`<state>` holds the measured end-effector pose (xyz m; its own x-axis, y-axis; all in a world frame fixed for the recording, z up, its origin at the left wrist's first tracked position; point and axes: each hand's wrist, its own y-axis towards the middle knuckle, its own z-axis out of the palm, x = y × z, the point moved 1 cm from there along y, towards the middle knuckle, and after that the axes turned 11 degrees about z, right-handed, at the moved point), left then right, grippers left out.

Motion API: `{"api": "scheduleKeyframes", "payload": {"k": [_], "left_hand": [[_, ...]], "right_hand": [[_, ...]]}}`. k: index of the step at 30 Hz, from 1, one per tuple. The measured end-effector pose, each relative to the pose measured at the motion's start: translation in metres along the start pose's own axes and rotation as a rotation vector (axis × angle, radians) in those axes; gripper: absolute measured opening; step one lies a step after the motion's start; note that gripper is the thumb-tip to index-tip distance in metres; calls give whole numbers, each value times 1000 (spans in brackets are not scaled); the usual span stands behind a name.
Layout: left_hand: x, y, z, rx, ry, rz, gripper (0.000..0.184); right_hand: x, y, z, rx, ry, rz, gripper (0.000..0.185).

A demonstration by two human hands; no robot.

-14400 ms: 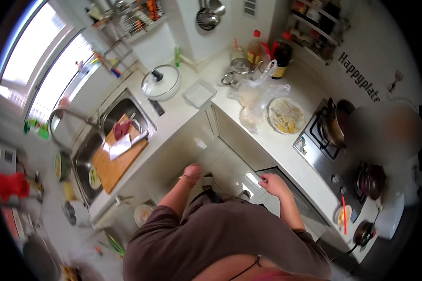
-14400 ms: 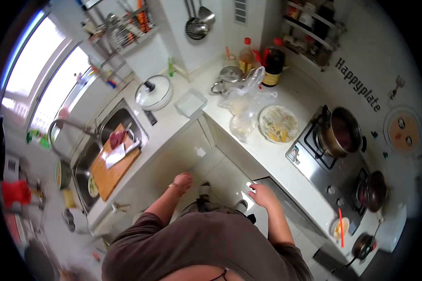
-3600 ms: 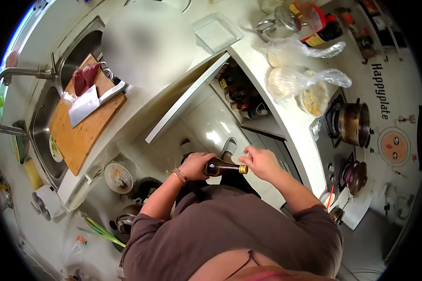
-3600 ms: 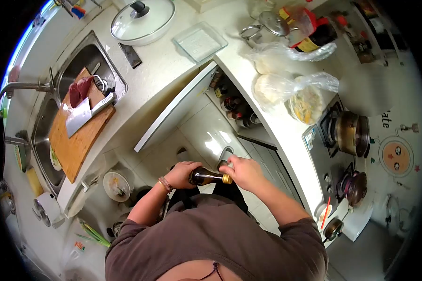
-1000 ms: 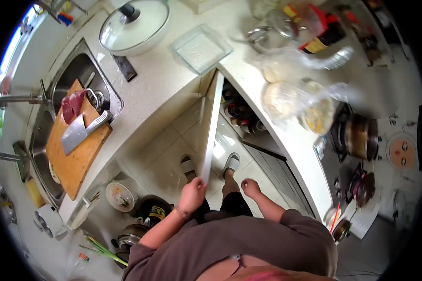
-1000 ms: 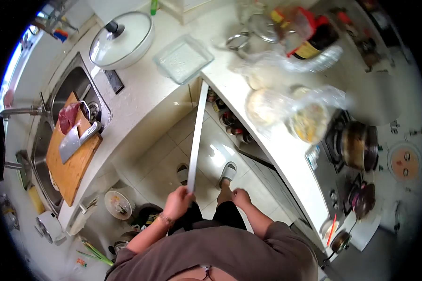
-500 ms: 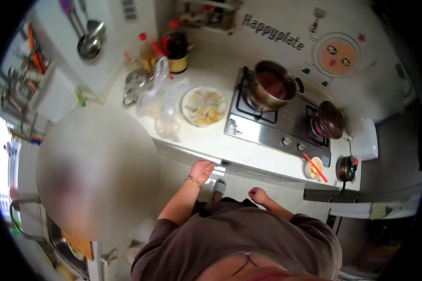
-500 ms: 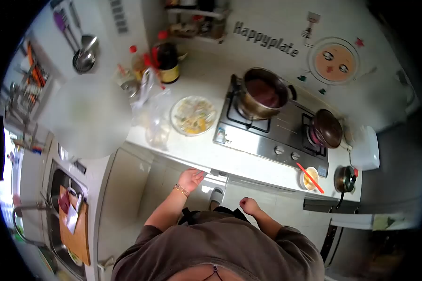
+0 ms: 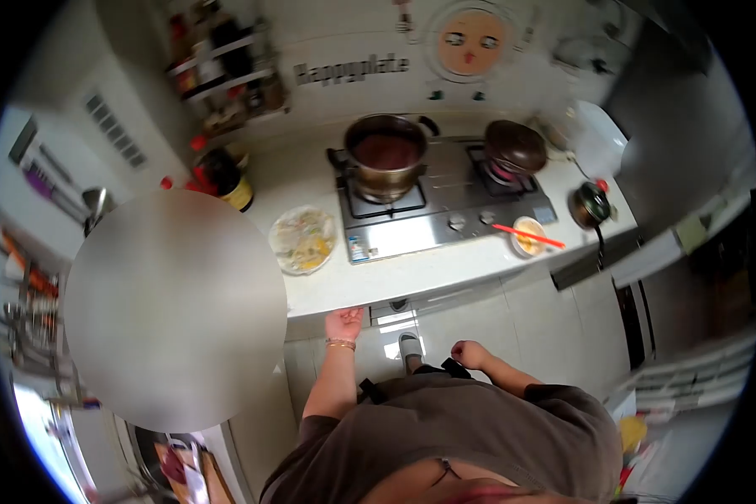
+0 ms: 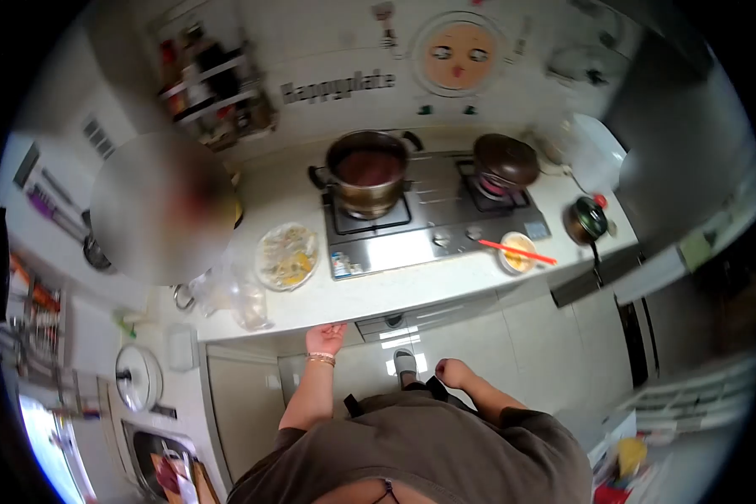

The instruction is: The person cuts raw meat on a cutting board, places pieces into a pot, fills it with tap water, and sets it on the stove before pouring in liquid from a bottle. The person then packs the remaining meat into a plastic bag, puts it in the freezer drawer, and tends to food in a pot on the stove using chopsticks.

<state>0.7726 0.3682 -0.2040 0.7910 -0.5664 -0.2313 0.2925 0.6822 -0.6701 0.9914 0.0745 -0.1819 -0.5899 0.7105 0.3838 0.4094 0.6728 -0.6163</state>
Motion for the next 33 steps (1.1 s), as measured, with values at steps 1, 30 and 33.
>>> {"api": "scheduleKeyframes", "payload": {"k": [1, 30, 33], "left_hand": [[2, -1, 7, 32, 17, -1, 16], [67, -355, -390, -1370, 556, 455, 14], [174, -393, -424, -1257, 1323, -34, 19]], "right_hand": [[3, -16, 3, -1, 32, -3, 23], [287, 71, 67, 781, -299, -760, 15], [316, 26, 99, 884, -454, -918, 18]]}}
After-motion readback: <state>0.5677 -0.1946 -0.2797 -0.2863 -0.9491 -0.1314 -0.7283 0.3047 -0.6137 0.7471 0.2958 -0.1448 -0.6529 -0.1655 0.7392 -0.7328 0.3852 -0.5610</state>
